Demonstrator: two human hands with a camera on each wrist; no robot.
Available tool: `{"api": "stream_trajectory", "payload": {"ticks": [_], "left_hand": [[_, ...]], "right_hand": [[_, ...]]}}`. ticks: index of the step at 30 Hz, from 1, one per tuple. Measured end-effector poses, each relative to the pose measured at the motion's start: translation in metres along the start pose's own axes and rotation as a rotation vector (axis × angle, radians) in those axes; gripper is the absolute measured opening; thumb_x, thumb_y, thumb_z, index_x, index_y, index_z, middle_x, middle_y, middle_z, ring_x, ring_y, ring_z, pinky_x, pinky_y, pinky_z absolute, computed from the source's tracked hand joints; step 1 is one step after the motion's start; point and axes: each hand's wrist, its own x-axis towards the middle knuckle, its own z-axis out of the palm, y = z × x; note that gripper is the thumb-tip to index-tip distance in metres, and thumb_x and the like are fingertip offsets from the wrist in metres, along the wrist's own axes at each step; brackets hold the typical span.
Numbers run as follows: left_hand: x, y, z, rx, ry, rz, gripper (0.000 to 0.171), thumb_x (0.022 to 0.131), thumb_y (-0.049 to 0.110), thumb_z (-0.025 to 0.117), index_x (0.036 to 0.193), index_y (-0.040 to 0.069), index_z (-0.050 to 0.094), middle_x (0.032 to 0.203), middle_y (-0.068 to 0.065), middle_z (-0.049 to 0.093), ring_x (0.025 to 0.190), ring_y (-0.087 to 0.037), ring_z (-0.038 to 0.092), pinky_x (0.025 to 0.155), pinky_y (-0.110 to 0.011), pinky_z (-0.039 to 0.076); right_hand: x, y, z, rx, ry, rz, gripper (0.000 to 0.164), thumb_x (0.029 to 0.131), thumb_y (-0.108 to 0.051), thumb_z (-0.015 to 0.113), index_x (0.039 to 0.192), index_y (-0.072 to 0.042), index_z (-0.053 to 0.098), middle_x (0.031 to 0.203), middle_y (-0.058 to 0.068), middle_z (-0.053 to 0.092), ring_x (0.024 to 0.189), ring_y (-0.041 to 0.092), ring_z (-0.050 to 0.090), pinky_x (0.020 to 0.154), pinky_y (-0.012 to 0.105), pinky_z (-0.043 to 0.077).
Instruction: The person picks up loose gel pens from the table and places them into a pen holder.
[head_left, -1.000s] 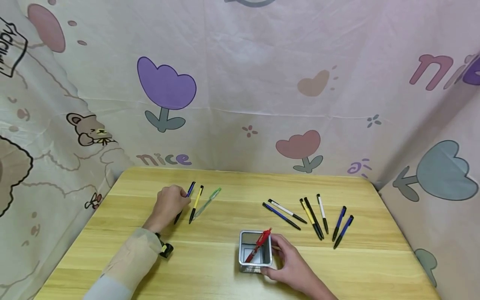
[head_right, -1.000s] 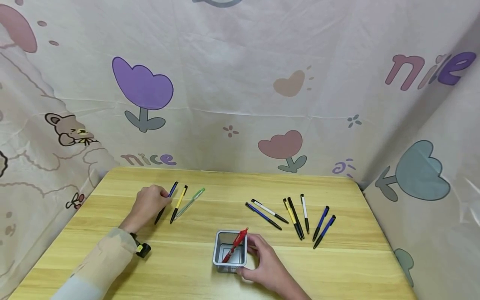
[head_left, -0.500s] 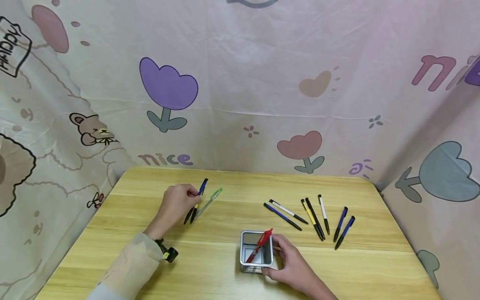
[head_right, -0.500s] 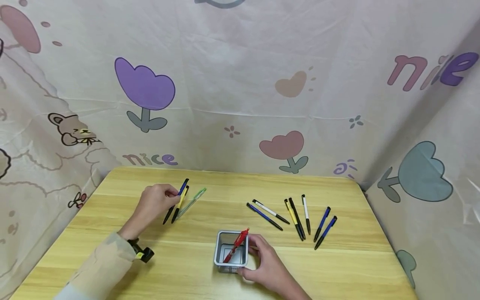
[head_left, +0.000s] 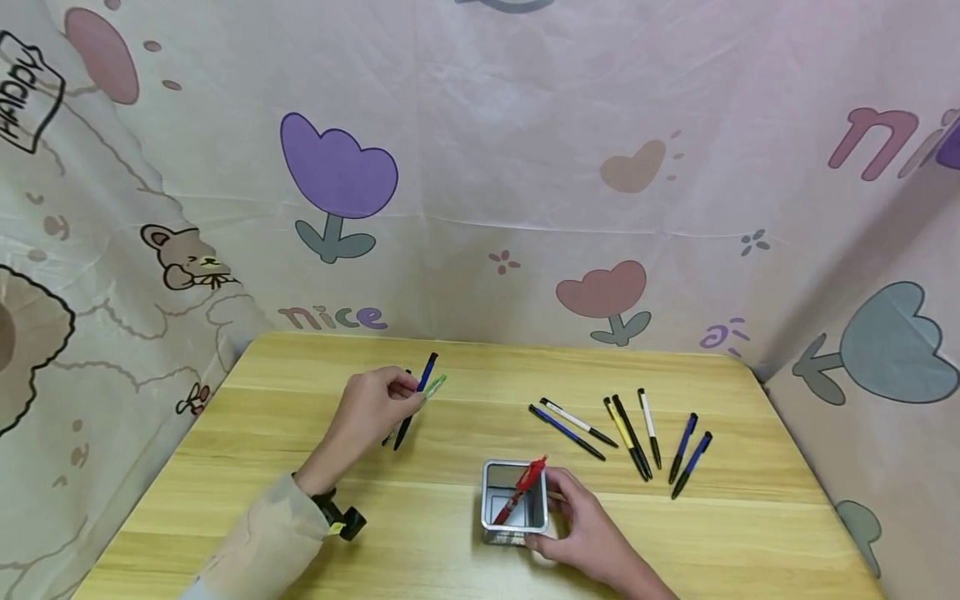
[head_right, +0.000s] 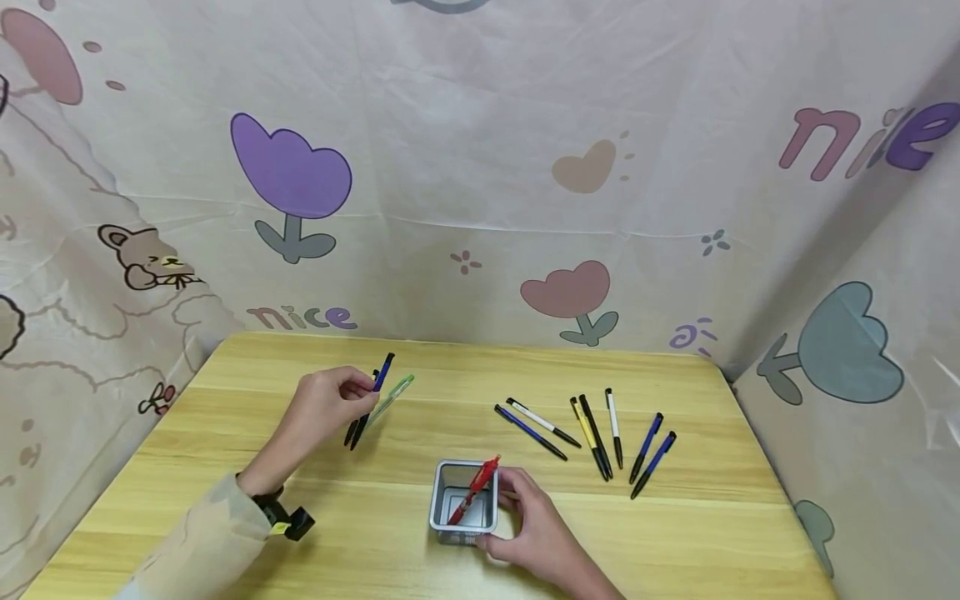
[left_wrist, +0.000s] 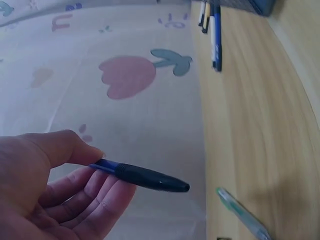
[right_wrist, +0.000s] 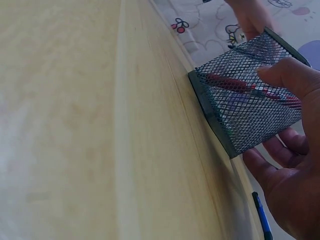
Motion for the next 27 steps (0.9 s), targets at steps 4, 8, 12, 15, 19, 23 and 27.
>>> {"api": "stream_trajectory", "payload": {"ticks": [4,8,12,15,19,23,27], "left_hand": [[-0.006,0.010,0.001,-0.051,-0.010,0.022,0.012,0.087,0.013,0.077,0.097,0.007,0.076,0.086,-0.004,0.076,0.076,-0.011,0.070,0.066,-0.018,0.060],[-0.011,0.020,0.005,-0.111,-0.003,0.084,0.014,0.086,0.008,0.077,0.100,0.006,0.076,0.086,-0.004,0.076,0.076,-0.010,0.070,0.068,-0.017,0.060],[-0.018,0.030,0.010,-0.151,0.011,0.181,0.013,0.084,0.004,0.079,0.097,0.005,0.076,0.084,-0.004,0.076,0.074,-0.008,0.070,0.067,-0.017,0.061],[-0.023,0.037,0.013,-0.173,0.012,0.245,0.012,0.084,0.003,0.080,0.095,0.006,0.076,0.083,-0.003,0.077,0.073,-0.005,0.070,0.066,-0.018,0.062],[-0.029,0.046,0.017,-0.225,-0.002,0.292,0.011,0.084,0.004,0.080,0.094,0.008,0.077,0.083,-0.001,0.078,0.072,-0.002,0.070,0.065,-0.020,0.063],[-0.034,0.052,0.021,-0.282,-0.029,0.304,0.012,0.085,0.005,0.080,0.096,0.011,0.078,0.085,0.001,0.078,0.073,-0.002,0.071,0.065,-0.021,0.063],[-0.037,0.057,0.027,-0.354,-0.058,0.291,0.013,0.086,0.006,0.081,0.097,0.011,0.078,0.086,0.000,0.078,0.075,-0.003,0.072,0.067,-0.022,0.064]], "right_hand": [[0.000,0.001,0.000,-0.002,0.002,-0.001,0.073,0.076,-0.022,0.090,0.140,-0.022,0.054,0.141,0.002,0.058,0.134,0.028,0.057,0.110,0.013,0.046],[0.000,0.001,0.000,-0.006,0.002,0.002,0.074,0.076,-0.023,0.090,0.140,-0.023,0.054,0.142,0.001,0.057,0.135,0.028,0.057,0.111,0.014,0.047],[-0.001,0.001,0.000,-0.008,0.001,0.009,0.074,0.076,-0.023,0.090,0.141,-0.024,0.054,0.142,0.001,0.057,0.135,0.026,0.056,0.111,0.014,0.046],[0.000,0.001,0.000,-0.007,0.000,0.011,0.074,0.077,-0.024,0.090,0.141,-0.024,0.053,0.142,0.001,0.057,0.135,0.026,0.056,0.111,0.013,0.046],[0.000,0.000,0.000,0.001,-0.002,0.008,0.073,0.077,-0.023,0.090,0.141,-0.025,0.054,0.142,0.000,0.057,0.134,0.026,0.056,0.110,0.013,0.046],[0.000,0.000,0.000,0.009,-0.003,0.008,0.073,0.077,-0.022,0.090,0.140,-0.025,0.054,0.141,-0.001,0.058,0.134,0.024,0.057,0.111,0.013,0.046],[0.000,0.000,-0.001,0.003,-0.002,0.011,0.073,0.077,-0.023,0.090,0.140,-0.025,0.054,0.142,-0.001,0.058,0.133,0.022,0.057,0.110,0.013,0.046]]}}
